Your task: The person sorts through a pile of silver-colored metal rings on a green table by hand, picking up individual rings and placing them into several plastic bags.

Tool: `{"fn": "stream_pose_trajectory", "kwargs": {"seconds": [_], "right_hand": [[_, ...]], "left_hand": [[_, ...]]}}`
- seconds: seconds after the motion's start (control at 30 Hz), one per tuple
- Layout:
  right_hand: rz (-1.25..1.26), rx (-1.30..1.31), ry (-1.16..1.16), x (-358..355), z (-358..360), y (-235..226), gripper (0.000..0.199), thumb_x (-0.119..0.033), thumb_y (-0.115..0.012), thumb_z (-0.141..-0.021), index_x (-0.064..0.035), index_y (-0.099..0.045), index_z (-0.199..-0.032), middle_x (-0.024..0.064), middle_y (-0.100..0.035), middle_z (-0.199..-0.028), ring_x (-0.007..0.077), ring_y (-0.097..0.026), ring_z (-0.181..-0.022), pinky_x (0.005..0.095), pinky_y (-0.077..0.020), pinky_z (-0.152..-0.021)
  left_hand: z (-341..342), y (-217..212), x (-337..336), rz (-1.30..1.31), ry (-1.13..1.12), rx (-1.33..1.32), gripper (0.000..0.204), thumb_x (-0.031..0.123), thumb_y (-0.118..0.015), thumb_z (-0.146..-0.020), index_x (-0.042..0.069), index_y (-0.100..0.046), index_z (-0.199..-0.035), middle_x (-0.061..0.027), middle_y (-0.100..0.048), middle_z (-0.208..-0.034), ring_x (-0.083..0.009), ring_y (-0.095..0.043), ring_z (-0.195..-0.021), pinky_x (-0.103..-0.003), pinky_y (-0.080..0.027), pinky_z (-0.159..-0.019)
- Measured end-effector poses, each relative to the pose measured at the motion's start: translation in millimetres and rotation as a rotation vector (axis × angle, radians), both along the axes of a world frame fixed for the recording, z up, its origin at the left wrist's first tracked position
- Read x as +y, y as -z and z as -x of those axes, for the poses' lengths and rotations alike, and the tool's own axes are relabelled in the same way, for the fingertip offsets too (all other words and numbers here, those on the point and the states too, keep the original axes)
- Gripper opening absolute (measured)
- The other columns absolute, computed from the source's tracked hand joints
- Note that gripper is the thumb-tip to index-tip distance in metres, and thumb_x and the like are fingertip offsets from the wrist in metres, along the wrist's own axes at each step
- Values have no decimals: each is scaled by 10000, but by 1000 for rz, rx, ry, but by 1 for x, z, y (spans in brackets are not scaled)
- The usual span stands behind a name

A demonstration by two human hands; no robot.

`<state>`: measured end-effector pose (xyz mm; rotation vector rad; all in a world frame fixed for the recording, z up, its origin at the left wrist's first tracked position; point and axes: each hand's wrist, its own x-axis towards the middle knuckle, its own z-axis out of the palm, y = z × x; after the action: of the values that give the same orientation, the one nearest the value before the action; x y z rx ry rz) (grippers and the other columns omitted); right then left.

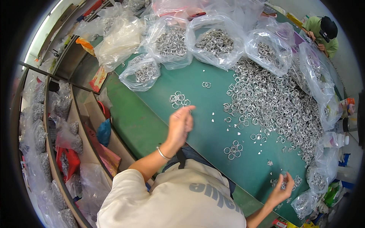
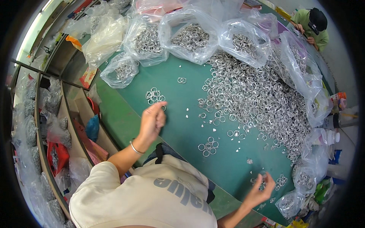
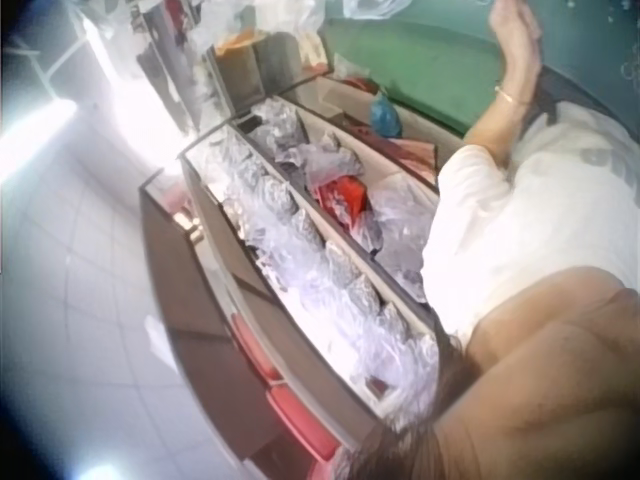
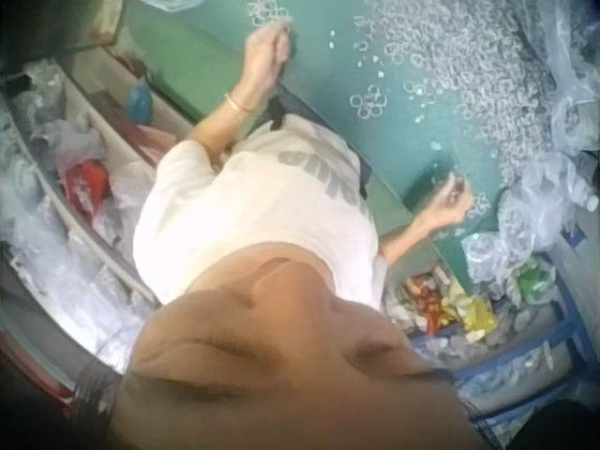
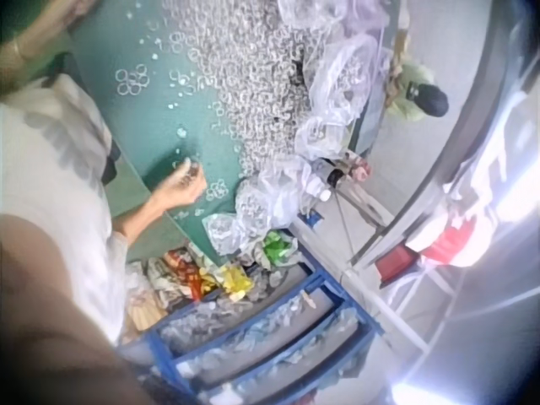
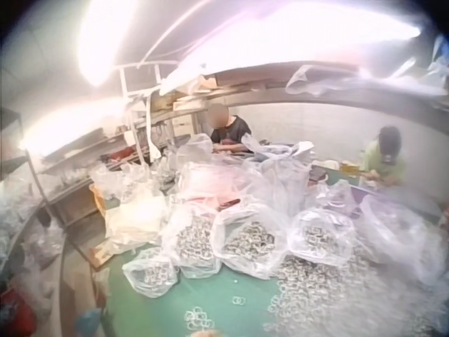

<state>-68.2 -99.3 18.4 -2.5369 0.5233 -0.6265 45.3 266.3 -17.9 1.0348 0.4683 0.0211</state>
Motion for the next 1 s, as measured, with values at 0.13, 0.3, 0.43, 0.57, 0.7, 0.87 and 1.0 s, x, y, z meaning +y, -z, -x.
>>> {"fn": "stream_pose_trajectory", "kwargs": {"seconds": [0.13,0.3,0.43,0.57,0.7,0.87,1.0], "right_hand": [[132,17,105,-67,30,16,197,-85,-650,-850,29,-612,-1007,125,-587,-913,248,-539,-835,362,-441,-757],[270,164,29,-89,42,36,178,-81,-642,-839,34,-598,-968,151,-589,-963,310,-535,-898,418,-427,-795],[178,195,39,-88,42,36,154,-73,-626,-846,43,-597,-944,153,-585,-972,325,-535,-916,421,-423,-824],[127,98,41,-81,41,34,151,-64,-612,-862,55,-601,-954,161,-590,-984,315,-545,-948,415,-421,-847],[126,88,-7,-73,37,30,154,-58,-603,-868,67,-599,-959,168,-593,-991,314,-550,-956,410,-422,-856],[67,81,-71,-48,22,21,150,-52,-592,-869,65,-597,-963,175,-591,-983,319,-556,-932,407,-427,-843],[14,121,-153,-26,5,11,146,-47,-581,-869,60,-597,-968,178,-584,-966,314,-560,-903,407,-430,-811]], "left_hand": [[-21,5,48,-60,-140,-23,244,170,-468,-984,-27,-547,-1105,17,-438,-620,-49,-320,-477,-192,-239,-404],[-59,-10,50,17,-33,54,260,93,-489,-946,-51,-545,-1155,-24,-543,-799,-70,-439,-622,-186,-353,-509],[-98,-13,43,-308,173,13,258,66,-498,-927,-27,-563,-1158,-18,-565,-939,-73,-470,-701,-213,-408,-615],[-131,4,51,-778,440,-91,290,-47,-485,-869,12,-603,-1127,-34,-584,-979,-104,-513,-780,-244,-435,-687],[-151,31,75,-1324,426,-430,330,-121,-461,-799,29,-633,-1037,-124,-590,-967,-278,-548,-913,-359,-446,-821],[-144,36,93,-1482,487,-561,321,-127,-472,-796,43,-633,-1015,-138,-582,-980,-313,-525,-1011,-364,-406,-892],[-130,24,94,-1349,466,-599,304,-97,-486,-826,31,-620,-1066,-131,-593,-1084,-306,-548,-1050,-355,-422,-915]]}}
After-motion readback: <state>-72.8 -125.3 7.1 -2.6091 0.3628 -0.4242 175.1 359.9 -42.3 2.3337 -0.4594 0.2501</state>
